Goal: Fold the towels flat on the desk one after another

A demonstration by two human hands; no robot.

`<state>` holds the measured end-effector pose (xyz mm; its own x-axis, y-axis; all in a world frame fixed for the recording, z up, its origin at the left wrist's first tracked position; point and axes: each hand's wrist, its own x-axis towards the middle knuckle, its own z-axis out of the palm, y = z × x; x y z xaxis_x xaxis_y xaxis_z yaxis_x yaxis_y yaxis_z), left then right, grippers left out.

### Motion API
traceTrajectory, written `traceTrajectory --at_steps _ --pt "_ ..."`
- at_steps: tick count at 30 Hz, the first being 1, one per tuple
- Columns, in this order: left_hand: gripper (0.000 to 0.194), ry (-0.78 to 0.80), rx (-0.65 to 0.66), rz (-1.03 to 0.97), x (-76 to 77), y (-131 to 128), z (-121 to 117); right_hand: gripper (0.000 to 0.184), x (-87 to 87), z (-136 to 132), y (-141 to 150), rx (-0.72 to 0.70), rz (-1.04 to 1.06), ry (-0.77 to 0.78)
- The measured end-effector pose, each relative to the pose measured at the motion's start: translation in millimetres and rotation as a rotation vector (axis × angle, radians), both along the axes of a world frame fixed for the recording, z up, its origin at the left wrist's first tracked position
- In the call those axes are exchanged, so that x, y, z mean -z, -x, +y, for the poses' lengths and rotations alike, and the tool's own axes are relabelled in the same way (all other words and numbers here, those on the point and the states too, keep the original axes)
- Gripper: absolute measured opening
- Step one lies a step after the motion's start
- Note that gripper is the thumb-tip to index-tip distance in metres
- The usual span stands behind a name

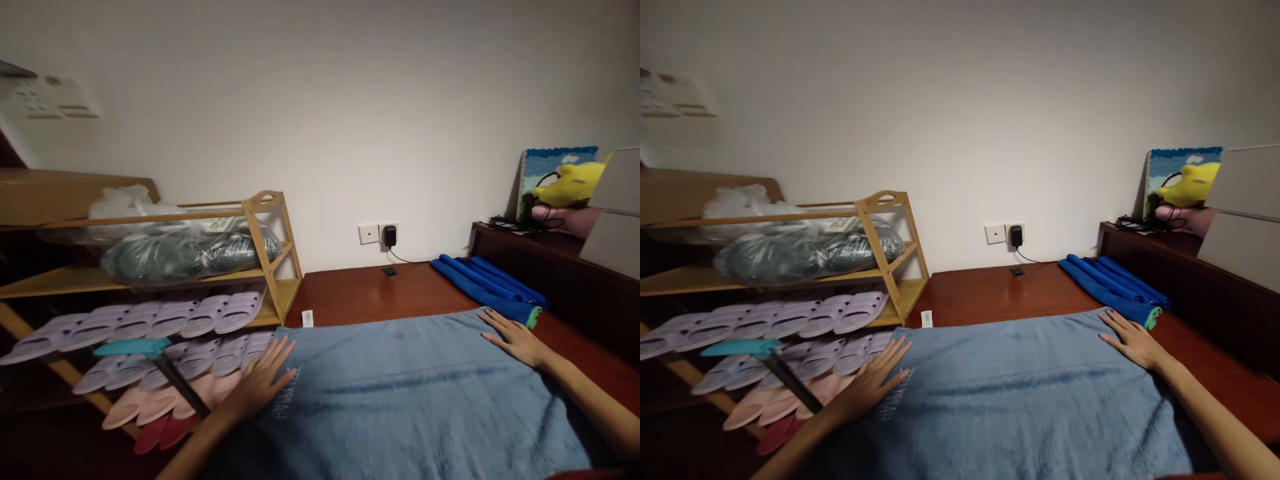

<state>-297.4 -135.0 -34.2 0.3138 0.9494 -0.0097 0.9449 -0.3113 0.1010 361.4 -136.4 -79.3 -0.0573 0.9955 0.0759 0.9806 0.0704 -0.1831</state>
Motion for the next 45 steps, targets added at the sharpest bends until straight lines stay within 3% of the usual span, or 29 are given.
traceTrajectory --at_steps 7,11,16,23,27,31,35,38,43,45 --pt "0.057 -0.102 0.014 0.074 -19.2 -18 16 0.066 -19.2 25 16 0.030 0.036 -0.130" --pt "0.054 -0.175 0.036 0.060 -3.1 -35 42 0.073 -5.3 47 30 0.000 -0.026 -0.111" --pt "0.058 -0.174 0.018 0.059 17.7 -34 58 0.080 11.9 64 25 0.046 0.033 -0.075" --pt "0.060 -0.154 0.013 0.053 13.2 -32 61 0.076 -4.2 79 22 0.065 0.234 -0.026" --pt "0.060 -0.163 0.012 0.068 15.1 -32 62 0.063 -10.9 89 -2 0.152 0.360 -0.077" --pt "0.058 -0.173 0.007 0.065 17.7 -30 62 0.048 -8.1 98 -27 0.159 0.244 -0.149" --pt "0.058 -0.164 0.003 0.055 16.1 -30 61 0.041 -9.9 92 -15 0.119 0.059 -0.147" --pt "0.059 -0.149 0.002 0.051 13.7 -31 60 0.046 -10.2 80 8 0.224 -0.036 -0.124" --pt "0.061 -0.117 -0.012 0.049 12.8 -32 61 0.063 10.8 72 23 0.116 -0.091 -0.137" --pt "0.061 -0.110 -0.017 0.051 13.3 -31 62 0.071 19.9 76 21 0.141 -0.084 -0.131"
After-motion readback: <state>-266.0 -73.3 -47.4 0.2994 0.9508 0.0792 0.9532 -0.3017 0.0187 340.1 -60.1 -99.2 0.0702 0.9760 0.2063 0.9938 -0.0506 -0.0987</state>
